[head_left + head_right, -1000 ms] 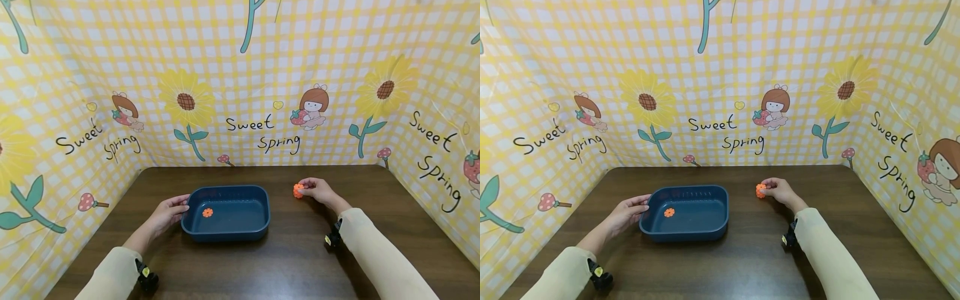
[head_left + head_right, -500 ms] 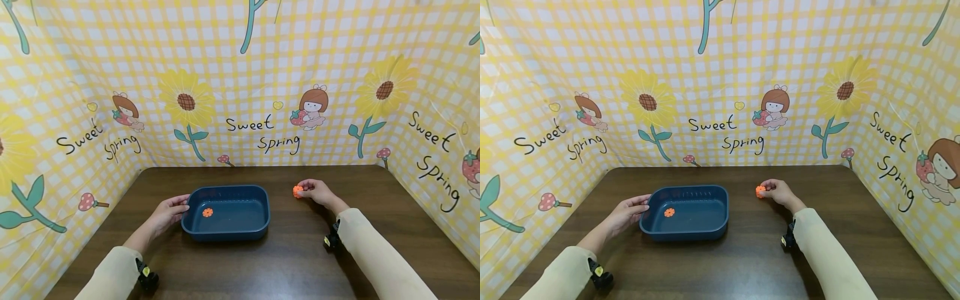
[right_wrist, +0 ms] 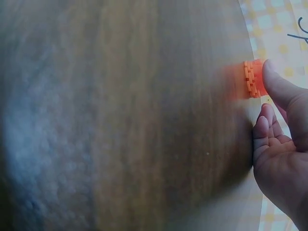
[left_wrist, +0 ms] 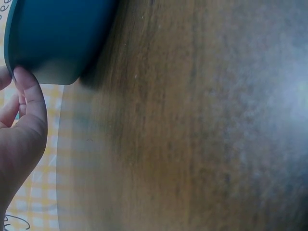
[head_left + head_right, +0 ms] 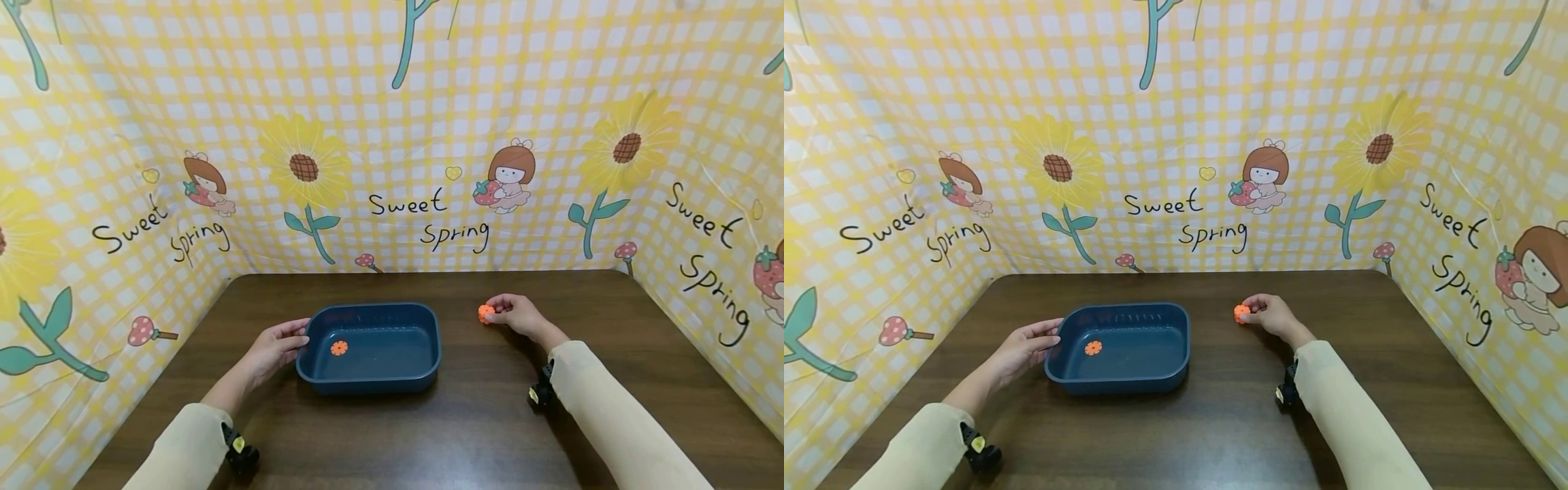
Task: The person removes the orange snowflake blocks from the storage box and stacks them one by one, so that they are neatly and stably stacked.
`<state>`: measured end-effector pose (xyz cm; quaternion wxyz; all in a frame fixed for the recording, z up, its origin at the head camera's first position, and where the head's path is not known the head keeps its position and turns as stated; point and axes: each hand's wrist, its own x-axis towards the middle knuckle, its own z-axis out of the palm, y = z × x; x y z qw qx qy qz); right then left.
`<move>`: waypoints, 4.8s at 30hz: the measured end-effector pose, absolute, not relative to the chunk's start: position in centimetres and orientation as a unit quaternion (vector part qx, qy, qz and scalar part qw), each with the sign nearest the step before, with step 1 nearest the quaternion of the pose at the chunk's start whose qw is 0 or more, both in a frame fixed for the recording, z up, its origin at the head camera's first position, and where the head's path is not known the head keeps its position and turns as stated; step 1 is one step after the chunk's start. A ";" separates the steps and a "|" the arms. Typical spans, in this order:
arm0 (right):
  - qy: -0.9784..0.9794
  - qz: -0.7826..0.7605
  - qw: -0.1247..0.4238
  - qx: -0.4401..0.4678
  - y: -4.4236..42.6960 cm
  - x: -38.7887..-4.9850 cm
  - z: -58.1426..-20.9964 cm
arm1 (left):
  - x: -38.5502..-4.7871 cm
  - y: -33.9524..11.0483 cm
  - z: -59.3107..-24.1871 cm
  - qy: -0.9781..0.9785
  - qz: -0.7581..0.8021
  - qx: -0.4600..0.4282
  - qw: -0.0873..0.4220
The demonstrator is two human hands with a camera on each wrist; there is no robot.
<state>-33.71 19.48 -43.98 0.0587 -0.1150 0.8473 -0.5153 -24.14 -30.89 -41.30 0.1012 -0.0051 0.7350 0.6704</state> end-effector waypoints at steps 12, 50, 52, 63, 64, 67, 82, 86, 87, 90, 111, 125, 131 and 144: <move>0.845 -0.522 0.060 -0.103 19.4 -33.6 -43.9 | -24.0 -30.9 -41.1 0.738 0.667 -0.010 0.103; 0.783 -0.606 0.025 -0.138 8.7 -31.9 -37.8 | -24.0 -30.9 -41.3 0.738 0.667 -0.009 0.104; 0.780 -0.608 0.030 -0.147 7.7 -31.8 -37.6 | -24.1 -30.9 -41.3 0.737 0.667 -0.011 0.104; 0.768 -0.608 0.073 -0.187 2.6 -30.6 -37.2 | -24.0 -31.0 -41.3 0.738 0.667 -0.012 0.104; 0.769 -0.605 0.074 -0.192 2.1 -30.4 -37.2 | -24.0 -31.0 -41.3 0.738 0.667 -0.011 0.105; 0.772 -0.595 0.083 -0.208 0.5 -30.1 -37.4 | -24.0 -31.0 -41.4 0.734 0.671 -0.012 0.105; 0.772 -0.574 0.131 -0.239 -5.4 -29.0 -38.5 | -24.0 -31.0 -41.5 0.736 0.669 -0.006 0.103; 0.778 -0.565 0.134 -0.241 -6.5 -29.0 -38.8 | -24.0 -31.0 -41.4 0.737 0.668 -0.002 0.104; 0.779 -0.562 0.136 -0.242 -6.7 -29.0 -38.9 | -24.0 -31.0 -41.4 0.736 0.668 -0.003 0.104; 0.786 -0.551 0.144 -0.242 -7.3 -29.0 -39.1 | -24.1 -31.0 -41.4 0.736 0.669 0.004 0.105; 0.826 -0.474 0.191 -0.237 -9.1 -29.4 -40.9 | -24.2 -30.9 -41.4 0.726 0.680 0.012 0.100; 0.858 -0.399 0.214 -0.242 -9.1 -29.2 -41.1 | -24.3 -31.0 -41.6 0.727 0.678 0.001 0.107; 0.871 -0.352 0.208 -0.272 -9.1 -29.2 -41.1 | -24.2 -31.0 -41.4 0.727 0.678 -0.001 0.111; 0.881 -0.315 0.193 -0.296 -8.9 -29.0 -41.0 | -24.1 -30.9 -41.2 0.730 0.674 0.002 0.112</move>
